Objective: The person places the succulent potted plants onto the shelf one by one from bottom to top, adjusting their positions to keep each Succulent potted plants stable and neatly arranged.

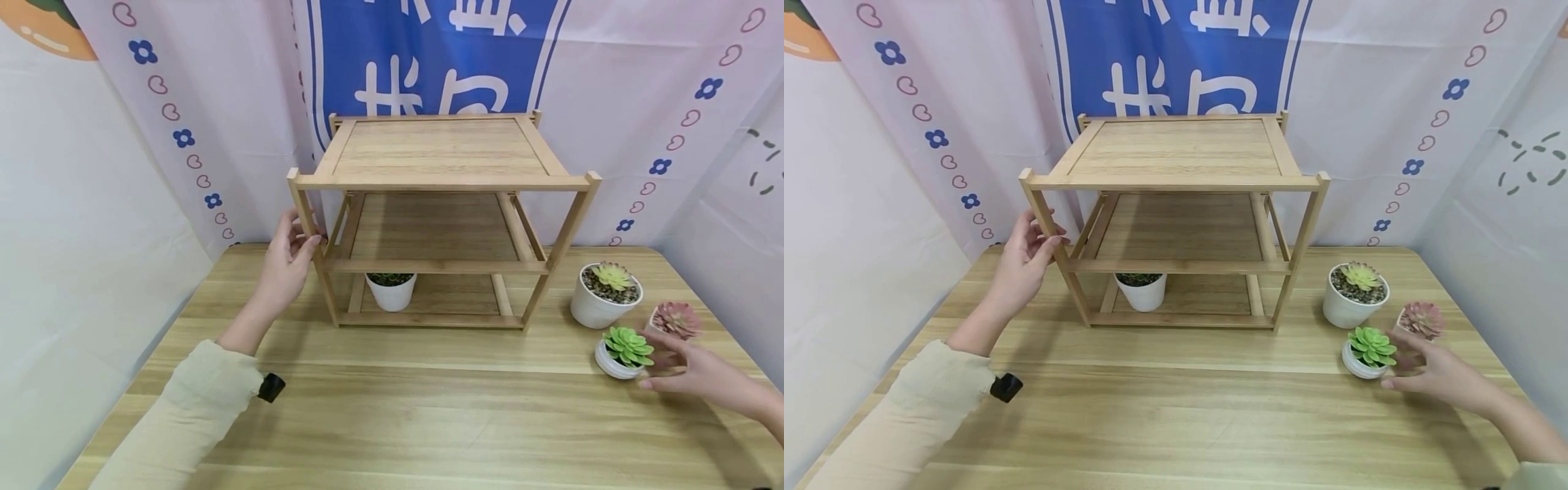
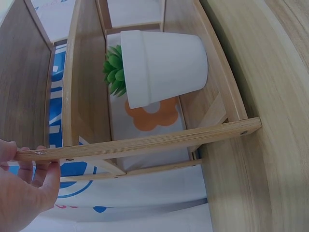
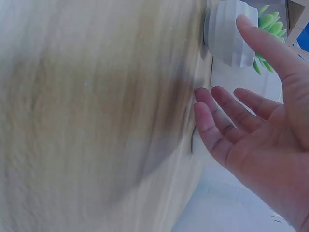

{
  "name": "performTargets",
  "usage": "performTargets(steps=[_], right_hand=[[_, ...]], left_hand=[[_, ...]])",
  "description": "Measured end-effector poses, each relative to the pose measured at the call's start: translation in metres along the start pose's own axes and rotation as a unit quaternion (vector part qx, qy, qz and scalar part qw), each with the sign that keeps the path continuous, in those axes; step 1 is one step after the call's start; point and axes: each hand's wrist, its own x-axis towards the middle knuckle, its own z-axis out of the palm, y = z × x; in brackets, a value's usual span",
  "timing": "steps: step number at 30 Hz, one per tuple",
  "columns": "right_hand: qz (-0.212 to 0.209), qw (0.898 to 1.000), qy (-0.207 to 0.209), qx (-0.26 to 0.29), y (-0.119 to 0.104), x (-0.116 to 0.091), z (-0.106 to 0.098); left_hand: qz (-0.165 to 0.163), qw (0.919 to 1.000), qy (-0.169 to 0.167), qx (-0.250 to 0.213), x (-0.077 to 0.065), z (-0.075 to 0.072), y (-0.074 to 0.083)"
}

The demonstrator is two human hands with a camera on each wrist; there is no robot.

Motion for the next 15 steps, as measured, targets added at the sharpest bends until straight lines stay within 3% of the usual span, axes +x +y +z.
performTargets(steps=[9,15], right_hand=[[0.046,0.999,-0.012,0.005,-0.001,0.0,0.002],[0.029,1.0,0.007,0.004,0.0,-0.002,0.01]], left_hand=[[0.003,1.0,-0.002,0.001,0.002,0.001,0.0],[0.002,1.0,0.002,0.001,0.001,0.0,-0.002]])
